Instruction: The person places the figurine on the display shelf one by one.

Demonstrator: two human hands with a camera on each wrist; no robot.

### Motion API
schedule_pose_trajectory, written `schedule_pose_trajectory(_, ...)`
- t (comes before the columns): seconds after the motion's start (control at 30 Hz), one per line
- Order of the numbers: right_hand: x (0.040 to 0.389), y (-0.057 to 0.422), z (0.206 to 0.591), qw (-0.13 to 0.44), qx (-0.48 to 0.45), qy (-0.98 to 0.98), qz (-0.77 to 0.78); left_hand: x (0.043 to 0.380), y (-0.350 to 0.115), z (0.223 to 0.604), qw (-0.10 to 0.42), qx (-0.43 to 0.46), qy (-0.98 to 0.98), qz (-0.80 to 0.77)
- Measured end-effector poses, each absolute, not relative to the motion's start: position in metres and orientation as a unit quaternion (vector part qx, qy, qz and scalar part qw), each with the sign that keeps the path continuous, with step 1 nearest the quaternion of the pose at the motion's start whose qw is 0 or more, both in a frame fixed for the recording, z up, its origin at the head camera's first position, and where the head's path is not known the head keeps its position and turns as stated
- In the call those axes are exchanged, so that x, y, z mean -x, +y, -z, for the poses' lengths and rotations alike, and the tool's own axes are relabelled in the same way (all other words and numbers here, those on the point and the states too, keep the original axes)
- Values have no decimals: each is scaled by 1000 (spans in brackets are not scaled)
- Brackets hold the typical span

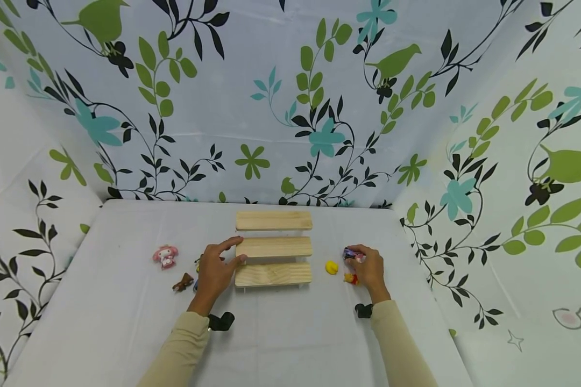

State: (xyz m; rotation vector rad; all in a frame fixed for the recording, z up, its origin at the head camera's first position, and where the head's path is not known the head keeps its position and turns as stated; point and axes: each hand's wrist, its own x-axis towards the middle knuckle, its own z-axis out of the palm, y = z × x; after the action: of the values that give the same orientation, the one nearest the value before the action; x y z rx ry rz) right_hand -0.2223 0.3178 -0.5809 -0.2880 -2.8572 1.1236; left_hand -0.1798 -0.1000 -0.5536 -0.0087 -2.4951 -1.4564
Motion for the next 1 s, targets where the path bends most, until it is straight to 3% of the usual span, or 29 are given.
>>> schedule_pose_trajectory(0.37,223,308,568,89,72,-922,-371,181,-101,558,124,-5,-869,479)
schedule_pose_trajectory(1.0,239,230,476,193,-96,-894,-394,182,-102,557,116,-7,-870,480)
